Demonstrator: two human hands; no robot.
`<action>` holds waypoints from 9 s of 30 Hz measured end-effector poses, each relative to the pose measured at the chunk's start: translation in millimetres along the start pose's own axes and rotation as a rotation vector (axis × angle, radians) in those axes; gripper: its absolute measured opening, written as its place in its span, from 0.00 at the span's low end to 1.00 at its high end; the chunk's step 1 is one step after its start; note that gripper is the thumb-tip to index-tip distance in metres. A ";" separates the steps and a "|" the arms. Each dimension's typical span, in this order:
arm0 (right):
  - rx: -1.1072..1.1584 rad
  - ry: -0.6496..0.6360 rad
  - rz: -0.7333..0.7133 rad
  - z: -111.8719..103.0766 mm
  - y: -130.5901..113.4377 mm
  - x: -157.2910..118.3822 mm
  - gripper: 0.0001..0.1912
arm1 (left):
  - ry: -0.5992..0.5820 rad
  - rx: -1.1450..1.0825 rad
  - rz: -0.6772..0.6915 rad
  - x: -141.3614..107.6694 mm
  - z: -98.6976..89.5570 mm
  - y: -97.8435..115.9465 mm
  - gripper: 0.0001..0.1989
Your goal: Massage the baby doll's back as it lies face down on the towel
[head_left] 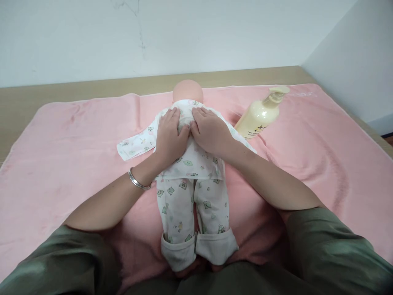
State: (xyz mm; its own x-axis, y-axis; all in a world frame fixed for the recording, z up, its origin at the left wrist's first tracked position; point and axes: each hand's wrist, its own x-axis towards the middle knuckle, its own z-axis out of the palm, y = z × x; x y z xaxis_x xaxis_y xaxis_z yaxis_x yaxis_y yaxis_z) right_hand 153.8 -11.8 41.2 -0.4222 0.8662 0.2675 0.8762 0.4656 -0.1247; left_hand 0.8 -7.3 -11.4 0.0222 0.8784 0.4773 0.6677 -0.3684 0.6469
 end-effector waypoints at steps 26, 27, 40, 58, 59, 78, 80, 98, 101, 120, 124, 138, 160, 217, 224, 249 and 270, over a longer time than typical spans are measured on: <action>0.079 -0.028 0.015 1.3 -20.0 -17.8 0.34 | 0.052 -0.064 -0.015 11.3 -3.1 -9.2 0.24; 0.091 -0.034 0.007 0.5 -20.7 -18.3 0.34 | 0.055 -0.060 -0.012 11.1 -2.9 -8.9 0.24; 0.161 0.033 0.043 16.8 5.4 7.3 0.35 | 0.055 -0.051 -0.035 8.7 -2.4 -2.8 0.34; 0.147 0.014 0.056 13.8 3.0 7.1 0.33 | 0.078 -0.061 -0.036 8.3 -2.5 -2.2 0.35; 0.150 0.014 0.058 13.6 2.9 7.0 0.33 | 0.074 -0.062 -0.038 8.3 -2.8 -1.6 0.35; 0.161 0.047 0.043 17.0 5.5 6.9 0.33 | 0.075 -0.071 -0.049 7.2 -3.7 -1.6 0.33; 0.165 0.054 0.037 18.0 6.2 6.9 0.33 | 0.075 -0.079 -0.048 7.2 -3.3 -2.7 0.32; 0.159 0.070 0.030 18.5 6.7 5.7 0.33 | 0.081 -0.070 -0.026 7.5 -2.5 -4.9 0.31; 0.171 0.083 0.028 19.3 7.0 6.1 0.32 | 0.085 -0.073 -0.020 7.5 -2.3 -5.6 0.30; 0.168 0.089 0.027 21.7 8.4 7.5 0.33 | 0.087 -0.076 -0.020 7.7 -2.3 -5.8 0.28; 0.181 0.100 0.023 22.6 8.7 6.9 0.32 | 0.083 -0.086 -0.028 7.8 -2.5 -6.7 0.26; 0.100 -0.036 0.080 8.3 -2.7 4.2 0.35 | 0.141 -0.108 0.096 2.5 2.0 -14.9 0.23; 0.012 -0.080 0.137 0.7 -18.4 -4.9 0.34 | 0.189 -0.143 0.142 1.6 4.8 -22.4 0.23; 0.058 -0.001 0.084 9.0 -11.7 -5.0 0.35 | 0.183 -0.133 0.119 1.4 3.0 -19.3 0.24; 0.076 0.011 0.081 9.2 -12.4 -5.2 0.35 | 0.180 -0.130 0.117 0.8 3.1 -19.6 0.24; 0.095 0.034 0.080 12.4 -10.4 -4.7 0.34 | 0.161 -0.139 0.134 1.9 3.5 -24.0 0.21; 0.131 0.000 0.037 14.0 1.8 6.9 0.37 | 0.198 -0.131 0.154 3.8 5.1 -24.5 0.23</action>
State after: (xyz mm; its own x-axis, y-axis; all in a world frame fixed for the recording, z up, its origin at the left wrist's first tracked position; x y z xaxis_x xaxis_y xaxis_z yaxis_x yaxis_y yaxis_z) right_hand 149.2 -2.5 29.5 -0.3906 0.8830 0.2602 0.8531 0.4534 -0.2582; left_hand -11.7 6.6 -28.5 -0.0384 0.7372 0.6746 0.5657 -0.5404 0.6228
